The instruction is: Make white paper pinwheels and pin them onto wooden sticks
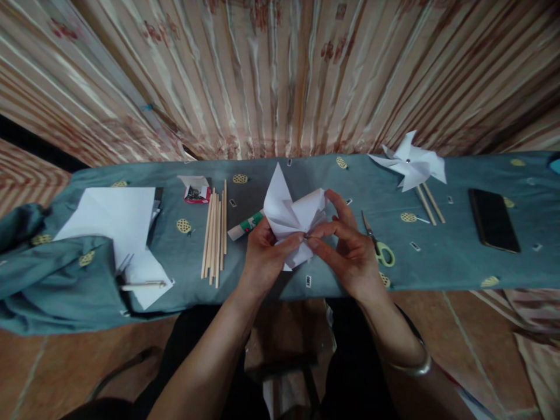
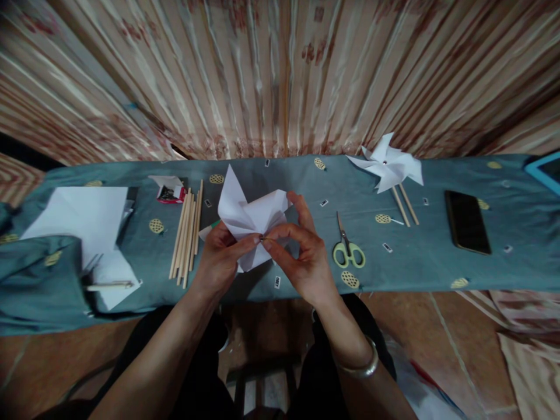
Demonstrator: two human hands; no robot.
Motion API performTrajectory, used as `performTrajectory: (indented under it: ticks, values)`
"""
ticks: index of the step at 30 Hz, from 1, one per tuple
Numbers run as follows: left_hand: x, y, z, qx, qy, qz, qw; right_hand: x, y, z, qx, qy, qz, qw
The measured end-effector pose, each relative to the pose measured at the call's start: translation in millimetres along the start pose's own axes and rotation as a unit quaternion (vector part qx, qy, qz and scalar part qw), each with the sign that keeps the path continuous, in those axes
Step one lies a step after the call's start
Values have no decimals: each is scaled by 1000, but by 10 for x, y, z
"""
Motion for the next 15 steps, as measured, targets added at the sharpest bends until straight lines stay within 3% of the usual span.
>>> performTrajectory:
  ticks: [15]
  values:
    - [4, -8, 8, -4, -24, -10, 1000, 3, 7, 73, -49, 19, -11, 999]
Point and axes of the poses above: each hand's wrist, its own x-axis away from the middle knuckle, its own y-axis out of the palm, z = x × y, the point moved 4 cm from there along -x, towards the middle knuckle, and after that the axes turned 2 degrees about x, right-handed, at the moved point
